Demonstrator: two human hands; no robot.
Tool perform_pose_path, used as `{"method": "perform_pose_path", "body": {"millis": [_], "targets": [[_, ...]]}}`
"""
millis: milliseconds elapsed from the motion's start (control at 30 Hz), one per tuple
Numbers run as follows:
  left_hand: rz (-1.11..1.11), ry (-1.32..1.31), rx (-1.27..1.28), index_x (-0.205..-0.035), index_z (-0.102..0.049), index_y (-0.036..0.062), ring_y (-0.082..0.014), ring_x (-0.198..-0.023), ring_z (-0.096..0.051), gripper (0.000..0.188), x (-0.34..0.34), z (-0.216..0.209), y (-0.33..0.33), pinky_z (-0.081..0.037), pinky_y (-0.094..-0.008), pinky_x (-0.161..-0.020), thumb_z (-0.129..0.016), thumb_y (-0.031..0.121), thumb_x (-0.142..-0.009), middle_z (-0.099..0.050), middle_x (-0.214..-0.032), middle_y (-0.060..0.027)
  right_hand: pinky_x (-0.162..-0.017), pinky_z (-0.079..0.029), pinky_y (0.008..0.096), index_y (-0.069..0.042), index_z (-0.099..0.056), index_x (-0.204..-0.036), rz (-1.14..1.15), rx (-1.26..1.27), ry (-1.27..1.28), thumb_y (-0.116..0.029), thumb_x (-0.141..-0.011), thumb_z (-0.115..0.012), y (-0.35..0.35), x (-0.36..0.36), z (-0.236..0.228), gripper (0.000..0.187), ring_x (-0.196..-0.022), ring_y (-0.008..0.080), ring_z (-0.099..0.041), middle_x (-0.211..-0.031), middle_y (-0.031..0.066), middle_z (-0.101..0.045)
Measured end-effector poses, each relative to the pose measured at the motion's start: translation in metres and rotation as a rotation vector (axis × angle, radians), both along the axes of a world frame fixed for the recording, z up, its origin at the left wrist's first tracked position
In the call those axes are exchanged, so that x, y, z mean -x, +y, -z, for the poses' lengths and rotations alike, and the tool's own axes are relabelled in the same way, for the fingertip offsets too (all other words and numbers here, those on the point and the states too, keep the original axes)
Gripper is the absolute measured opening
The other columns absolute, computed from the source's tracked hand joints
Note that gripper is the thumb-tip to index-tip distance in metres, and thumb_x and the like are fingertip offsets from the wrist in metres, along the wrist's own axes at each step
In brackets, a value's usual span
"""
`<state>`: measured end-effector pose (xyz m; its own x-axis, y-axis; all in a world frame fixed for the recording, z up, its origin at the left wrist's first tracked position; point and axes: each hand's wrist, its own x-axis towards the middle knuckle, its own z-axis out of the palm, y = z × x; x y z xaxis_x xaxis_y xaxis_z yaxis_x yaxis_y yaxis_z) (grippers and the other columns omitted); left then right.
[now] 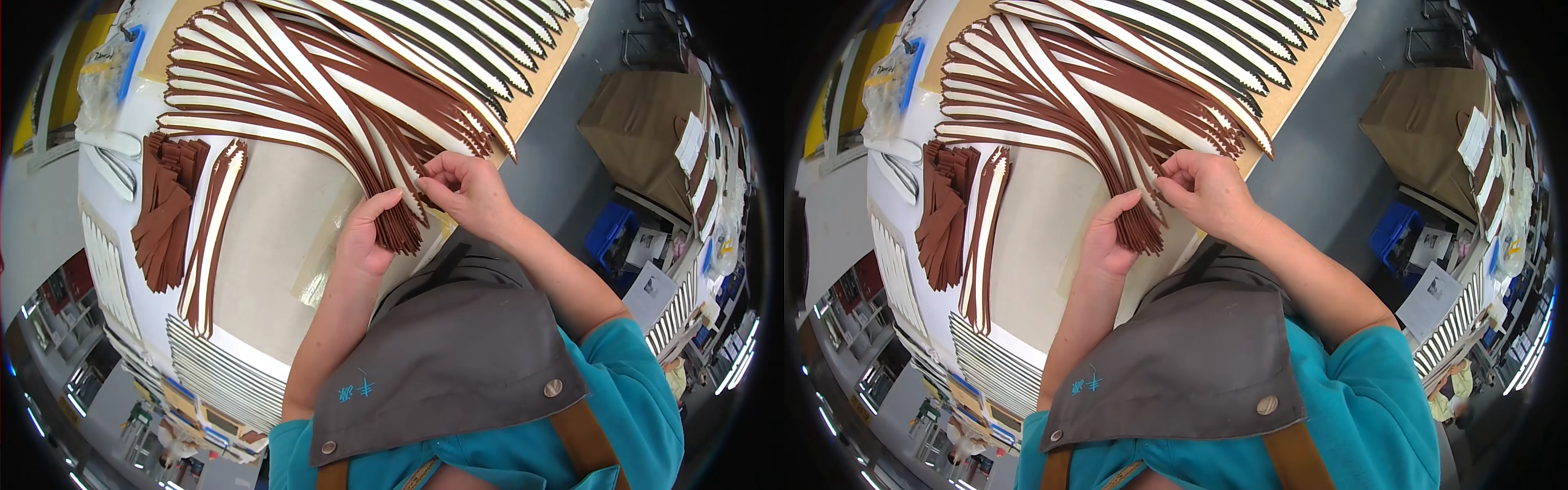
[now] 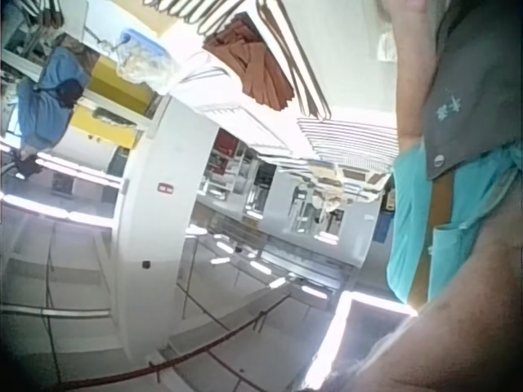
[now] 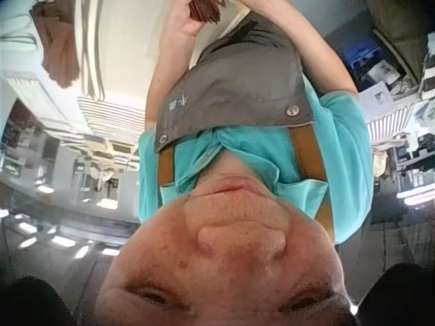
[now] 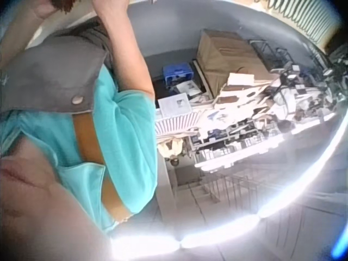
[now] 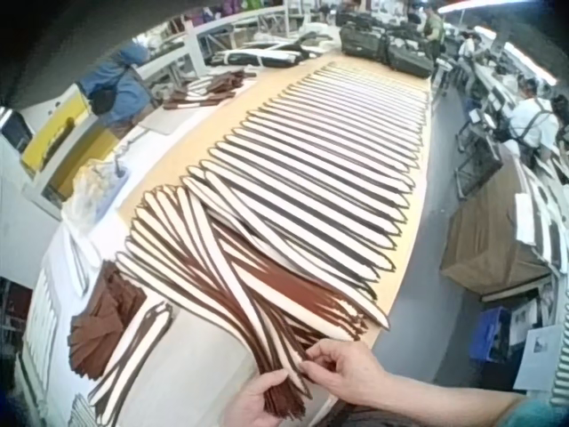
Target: The person aligns and joins two long, flat fabric strips—one brown and one white—by hand. They repeatedly interlock the serrated edges of the strips to form a single composite piece, then stack the finished items on the table.
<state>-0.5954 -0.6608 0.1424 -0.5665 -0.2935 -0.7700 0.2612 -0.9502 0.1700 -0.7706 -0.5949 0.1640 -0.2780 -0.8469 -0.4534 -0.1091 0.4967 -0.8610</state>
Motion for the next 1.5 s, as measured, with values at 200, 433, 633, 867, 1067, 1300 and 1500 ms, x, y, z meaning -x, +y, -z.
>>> {"method": "perform_pose_path", "body": {"millis": [200, 433, 633, 867, 1067, 1300, 1500], "targets": [[-0.132, -0.016, 0.061, -0.117, -0.058, 0.0018, -0.0197, -0.089, -0.066, 0.029, 0.010, 0.005, 0.005, -0.056, -0.0336, -0.075, -0.062, 0.008, -0.088, -0.067, -0.104, -0.0094, -0.056, -0.045, 0.0222, 0.000, -0.064, -0.086, -0.089, 0.052, 0.055, -0.008, -0.087, -0.068, -0.002, 0.003, -0.014, 0.008, -0.062, 0.0031, -0.051, -0.068, -0.0012, -0.061], [-0.121, 0.007, 0.011, -0.113, -0.060, -0.0015, -0.0213, -0.091, -0.068, 0.027, 0.010, 0.001, -0.003, -0.058, -0.0364, -0.078, -0.062, 0.008, -0.088, -0.068, -0.101, -0.0112, -0.055, -0.046, 0.0231, 0.000, -0.066, -0.087, -0.195, -0.003, 0.120, -0.010, -0.083, -0.074, -0.001, 0.012, -0.020, 0.013, -0.059, 0.0061, -0.055, -0.068, 0.0025, -0.064], [-0.160, 0.005, -0.019, -0.112, -0.060, -0.0025, -0.0231, -0.089, -0.069, 0.025, 0.008, -0.008, -0.005, -0.059, -0.0379, -0.077, -0.062, 0.007, -0.088, -0.069, -0.100, -0.0126, -0.064, -0.050, 0.0326, -0.007, -0.071, -0.085, -0.090, 0.102, 0.515, -0.016, -0.078, -0.077, 0.001, 0.042, -0.019, 0.012, -0.072, 0.0197, -0.062, -0.085, 0.0048, -0.066], [-0.098, -0.006, -0.002, -0.114, -0.059, -0.0021, -0.0225, -0.091, -0.068, 0.028, 0.008, 0.001, -0.006, -0.058, -0.0363, -0.079, -0.062, 0.006, -0.088, -0.068, -0.103, -0.0120, -0.079, -0.048, 0.0372, -0.011, -0.070, -0.088, -0.082, 0.162, 0.736, -0.014, -0.075, -0.077, 0.006, 0.039, -0.008, 0.015, -0.087, 0.0229, -0.061, -0.096, 0.0043, -0.063], [-0.093, -0.019, -0.003, -0.116, -0.058, -0.0022, -0.0221, -0.093, -0.067, 0.029, 0.010, -0.002, -0.006, -0.057, -0.0357, -0.080, -0.062, 0.006, -0.089, -0.067, -0.105, -0.0119, -0.082, -0.042, 0.0315, -0.012, -0.068, -0.094, -0.105, 0.152, 0.802, -0.012, -0.075, -0.078, 0.008, 0.043, -0.001, 0.021, -0.074, 0.0165, -0.058, -0.083, 0.0009, -0.062], [-0.074, 0.066, -0.007, -0.116, -0.059, -0.0021, -0.0209, -0.092, -0.067, 0.028, 0.012, -0.007, -0.011, -0.057, -0.0347, -0.079, -0.062, 0.007, -0.089, -0.068, -0.104, -0.0115, -0.074, -0.048, 0.0295, -0.006, -0.068, -0.089, -0.109, 0.235, 0.580, -0.003, -0.074, -0.078, 0.007, 0.028, -0.014, 0.018, -0.071, 0.0148, -0.061, -0.076, 0.0030, -0.063], [-0.016, 0.122, -0.028, -0.112, -0.062, -0.0041, -0.0207, -0.087, -0.068, 0.025, 0.000, 0.004, -0.016, -0.058, -0.0343, -0.076, -0.061, 0.009, -0.090, -0.069, -0.101, -0.0124, -0.073, -0.052, 0.0250, 0.000, -0.070, -0.095, -0.012, 0.137, -0.096, -0.003, -0.082, -0.074, 0.007, 0.003, -0.028, 0.013, -0.082, 0.0082, -0.064, -0.084, 0.0037, -0.070]]}}
